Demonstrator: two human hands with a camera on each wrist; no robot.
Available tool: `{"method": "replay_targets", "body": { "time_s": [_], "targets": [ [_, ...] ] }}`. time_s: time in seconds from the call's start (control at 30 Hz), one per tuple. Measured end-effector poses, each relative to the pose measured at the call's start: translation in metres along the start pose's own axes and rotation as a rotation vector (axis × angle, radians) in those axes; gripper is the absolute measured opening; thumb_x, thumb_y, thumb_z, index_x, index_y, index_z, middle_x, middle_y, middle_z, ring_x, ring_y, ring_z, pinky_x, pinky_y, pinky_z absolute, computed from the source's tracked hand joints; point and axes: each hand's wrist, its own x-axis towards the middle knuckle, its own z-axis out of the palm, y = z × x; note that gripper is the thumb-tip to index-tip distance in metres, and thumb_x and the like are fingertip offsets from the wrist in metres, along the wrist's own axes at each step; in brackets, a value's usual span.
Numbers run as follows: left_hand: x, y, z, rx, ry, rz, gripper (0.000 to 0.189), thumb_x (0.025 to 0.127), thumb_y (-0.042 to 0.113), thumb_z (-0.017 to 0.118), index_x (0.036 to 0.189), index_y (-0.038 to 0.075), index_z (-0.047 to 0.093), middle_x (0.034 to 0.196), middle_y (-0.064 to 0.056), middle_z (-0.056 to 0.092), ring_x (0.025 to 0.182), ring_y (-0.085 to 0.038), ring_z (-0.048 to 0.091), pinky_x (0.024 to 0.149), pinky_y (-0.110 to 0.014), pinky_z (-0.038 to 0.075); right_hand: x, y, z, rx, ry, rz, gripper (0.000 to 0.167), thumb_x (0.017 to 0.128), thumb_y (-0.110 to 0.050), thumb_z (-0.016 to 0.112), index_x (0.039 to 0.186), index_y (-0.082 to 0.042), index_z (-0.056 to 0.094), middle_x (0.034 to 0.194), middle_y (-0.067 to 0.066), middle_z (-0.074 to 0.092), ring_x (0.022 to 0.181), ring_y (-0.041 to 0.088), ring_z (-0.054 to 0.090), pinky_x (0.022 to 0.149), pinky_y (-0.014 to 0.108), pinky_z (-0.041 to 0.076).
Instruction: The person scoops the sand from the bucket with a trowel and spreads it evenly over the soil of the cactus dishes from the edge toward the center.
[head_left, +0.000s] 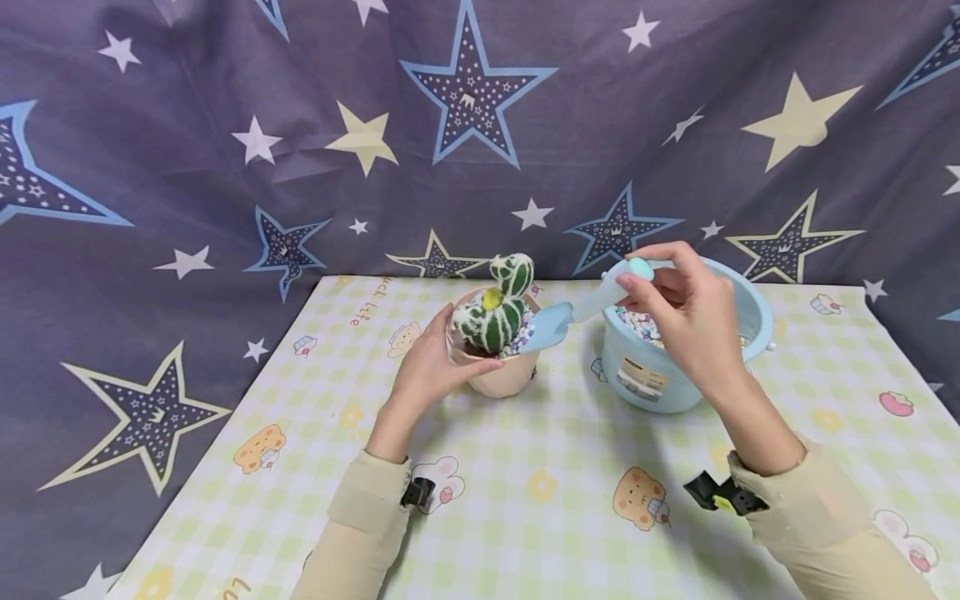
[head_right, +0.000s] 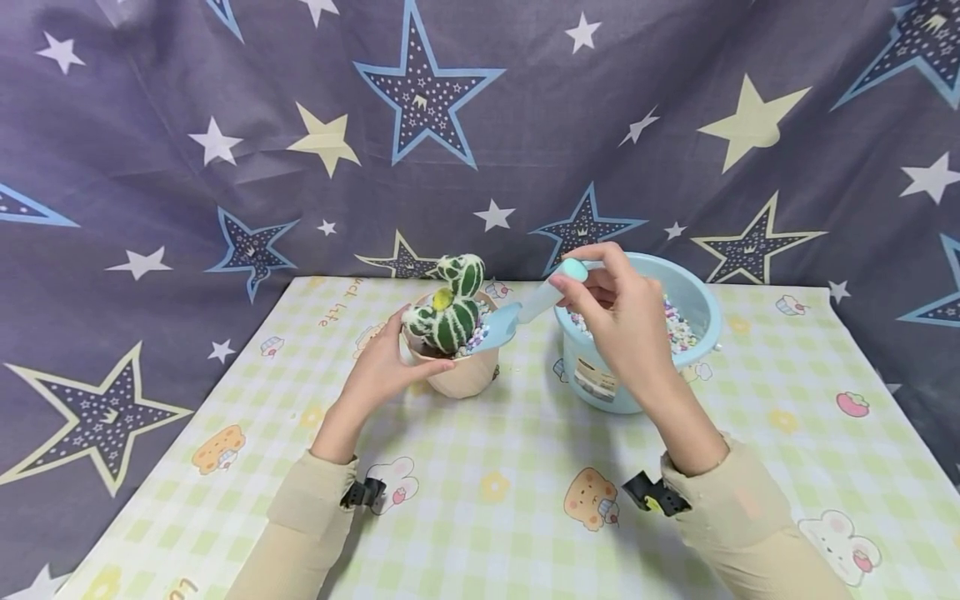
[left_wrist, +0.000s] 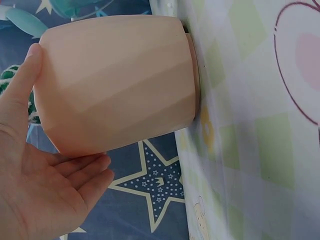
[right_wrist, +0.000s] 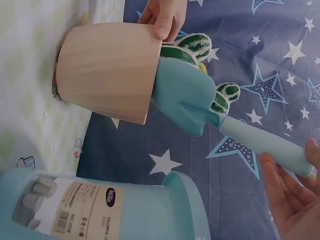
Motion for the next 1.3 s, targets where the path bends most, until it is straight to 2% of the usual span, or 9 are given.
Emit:
{"method": "replay_targets", "body": {
  "time_s": [0.17,0.2,0.47,0.87,1.1,1.3],
  "targets": [
    [0.000,0.000,0.001,-0.009,0.003,0.000,0.125,0.068,0.071,0.078,0.160,0.012,0.017,0.162,-0.015,0.032,0.143,-0.038,0.041,0.114,-0.054,0.041,0.000,0.001,-0.004,0.041,0.014,0.025,0.022,0.093,-0.002,0.067,0.113,0.005,0.063,0.080,-0.032,0.068,0.067,-0.003,0.070,0.065,0.014,0.059],
    [0.001,0.000,0.001,-0.007,0.003,0.001,0.125,0.068,0.071,0.078,0.160,0.012,0.017,0.162,-0.015,0.032,0.143,-0.038,0.041,0.114,-0.054,0.042,0.000,0.001,-0.005,0.043,0.017,0.031,0.021,0.093,-0.002,0.067,0.113,0.005,0.063,0.079,-0.032,0.067,0.067,-0.003,0.070,0.065,0.014,0.059],
    [0.001,0.001,0.002,-0.013,0.000,0.002,0.125,0.069,0.070,0.078,0.160,0.013,0.016,0.162,-0.015,0.031,0.143,-0.038,0.042,0.114,-0.054,0.041,-0.001,0.001,-0.013,0.051,0.051,0.044,0.022,0.092,-0.002,0.068,0.112,0.006,0.064,0.079,-0.031,0.069,0.065,-0.001,0.070,0.064,0.015,0.059],
    [-0.001,-0.001,0.002,-0.043,0.004,0.007,0.123,0.069,0.066,0.080,0.161,0.014,0.016,0.164,-0.014,0.028,0.146,-0.038,0.037,0.116,-0.057,0.037,-0.003,0.004,-0.025,0.090,0.121,0.067,0.022,0.093,-0.002,0.066,0.114,0.006,0.063,0.081,-0.022,0.072,0.066,0.000,0.071,0.064,0.016,0.060],
    [-0.003,0.002,-0.005,-0.051,0.061,0.064,0.113,0.072,0.063,0.080,0.158,0.016,0.025,0.163,-0.011,0.030,0.145,-0.036,0.038,0.114,-0.058,0.039,-0.005,0.007,-0.033,0.122,0.163,0.082,0.019,0.093,-0.001,0.066,0.111,-0.004,0.067,0.078,-0.017,0.073,0.064,0.002,0.072,0.063,0.017,0.060],
    [-0.005,0.005,-0.012,-0.074,0.132,0.114,0.103,0.073,0.061,0.080,0.155,0.020,0.033,0.160,-0.007,0.036,0.143,-0.036,0.041,0.113,-0.058,0.040,-0.006,0.012,-0.041,0.236,0.173,0.034,0.022,0.092,0.002,0.066,0.113,0.009,0.063,0.084,-0.008,0.076,0.066,0.004,0.073,0.064,0.017,0.060]
  ]
}}
